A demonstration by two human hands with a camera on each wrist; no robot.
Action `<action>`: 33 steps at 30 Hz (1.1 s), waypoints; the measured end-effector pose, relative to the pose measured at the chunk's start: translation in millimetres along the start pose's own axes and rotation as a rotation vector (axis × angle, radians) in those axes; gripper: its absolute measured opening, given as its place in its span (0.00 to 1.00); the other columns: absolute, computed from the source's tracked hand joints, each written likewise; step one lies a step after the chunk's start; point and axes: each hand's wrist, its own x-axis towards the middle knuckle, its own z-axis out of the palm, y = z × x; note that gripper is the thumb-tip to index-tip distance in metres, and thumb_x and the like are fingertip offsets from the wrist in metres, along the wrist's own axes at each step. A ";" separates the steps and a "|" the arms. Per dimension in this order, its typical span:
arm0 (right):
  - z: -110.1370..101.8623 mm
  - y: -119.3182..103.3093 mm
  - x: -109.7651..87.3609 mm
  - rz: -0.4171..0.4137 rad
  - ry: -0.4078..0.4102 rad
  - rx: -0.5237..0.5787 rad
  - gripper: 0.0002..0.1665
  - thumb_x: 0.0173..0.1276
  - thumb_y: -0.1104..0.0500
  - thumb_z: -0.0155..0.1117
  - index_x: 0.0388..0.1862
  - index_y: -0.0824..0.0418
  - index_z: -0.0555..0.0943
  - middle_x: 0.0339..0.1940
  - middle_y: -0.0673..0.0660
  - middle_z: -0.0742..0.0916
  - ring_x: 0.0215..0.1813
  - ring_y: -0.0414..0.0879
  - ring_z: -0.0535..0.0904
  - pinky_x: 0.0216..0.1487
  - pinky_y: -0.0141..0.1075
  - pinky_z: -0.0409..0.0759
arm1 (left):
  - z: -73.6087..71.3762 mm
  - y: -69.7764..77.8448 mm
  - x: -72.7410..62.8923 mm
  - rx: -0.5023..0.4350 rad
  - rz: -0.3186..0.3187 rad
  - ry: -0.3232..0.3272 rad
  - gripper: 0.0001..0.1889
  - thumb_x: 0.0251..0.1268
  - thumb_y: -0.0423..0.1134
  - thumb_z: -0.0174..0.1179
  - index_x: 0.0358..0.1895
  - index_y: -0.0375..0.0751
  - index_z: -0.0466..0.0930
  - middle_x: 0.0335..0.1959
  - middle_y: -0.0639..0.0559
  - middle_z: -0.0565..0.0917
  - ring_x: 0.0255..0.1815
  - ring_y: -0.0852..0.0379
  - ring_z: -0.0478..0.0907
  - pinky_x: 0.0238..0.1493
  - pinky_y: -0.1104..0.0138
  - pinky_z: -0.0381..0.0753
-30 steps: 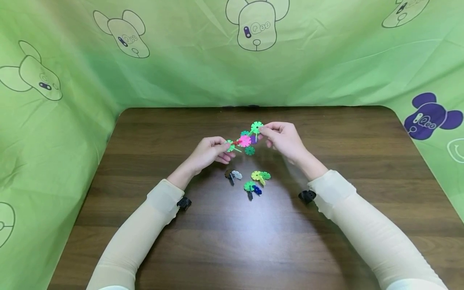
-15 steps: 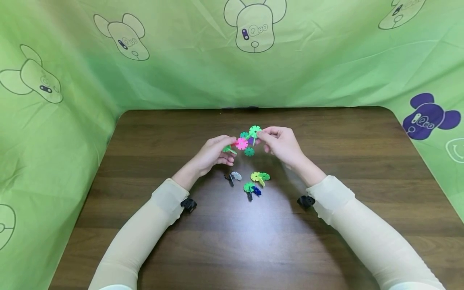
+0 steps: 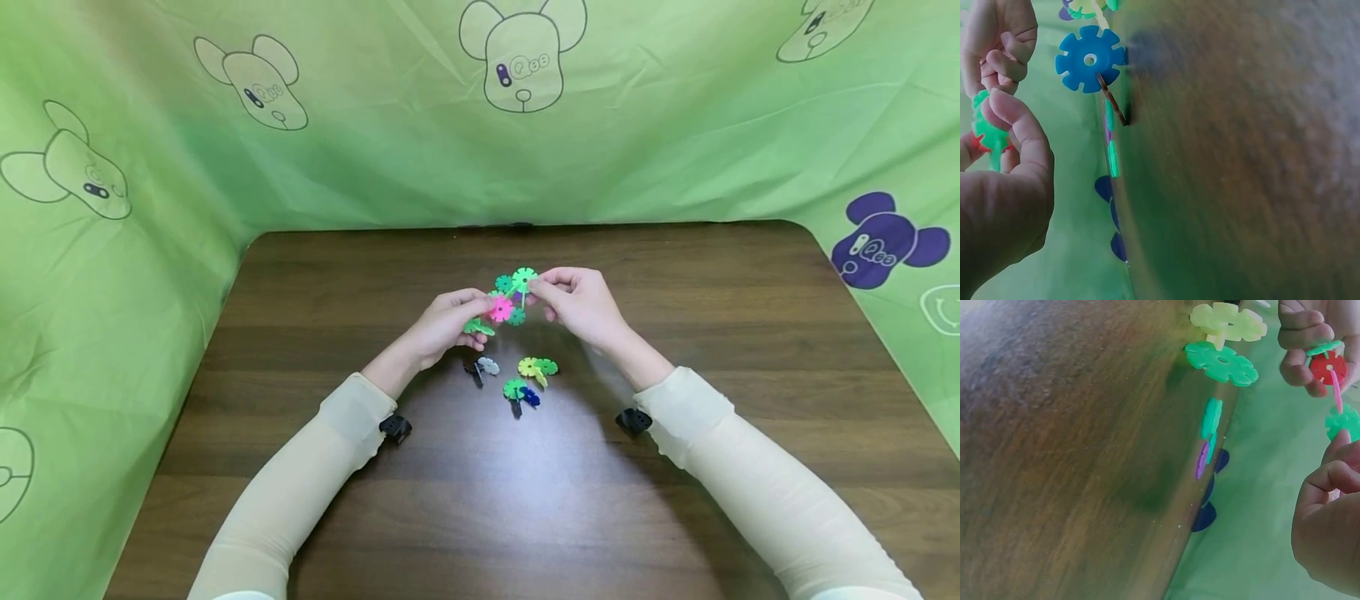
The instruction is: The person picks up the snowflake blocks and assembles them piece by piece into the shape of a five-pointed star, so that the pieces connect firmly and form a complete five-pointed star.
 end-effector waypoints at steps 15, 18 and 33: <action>-11.9 -1.3 -2.1 -0.064 -0.186 -0.123 0.11 0.76 0.58 0.65 0.43 0.67 0.87 0.27 0.58 0.88 0.26 0.51 0.77 0.25 0.32 0.70 | -2.7 -2.5 0.4 0.190 0.057 -0.074 0.08 0.76 0.38 0.62 0.48 0.36 0.84 0.41 0.46 0.81 0.27 0.54 0.79 0.30 0.64 0.86; -12.3 -2.4 -3.1 -0.072 -0.207 -0.132 0.11 0.76 0.59 0.65 0.42 0.67 0.87 0.25 0.59 0.86 0.28 0.54 0.79 0.26 0.33 0.73 | -0.9 -3.2 -0.8 0.191 0.057 -0.080 0.08 0.76 0.37 0.62 0.48 0.35 0.83 0.40 0.47 0.81 0.27 0.55 0.79 0.30 0.65 0.86; -11.0 0.5 -6.4 -0.116 -0.176 -0.168 0.11 0.76 0.58 0.65 0.40 0.66 0.87 0.31 0.69 0.86 0.35 0.65 0.83 0.34 0.34 0.81 | 5.1 -0.9 -4.6 0.259 0.120 -0.013 0.08 0.76 0.37 0.63 0.47 0.36 0.84 0.41 0.47 0.82 0.25 0.54 0.80 0.27 0.64 0.84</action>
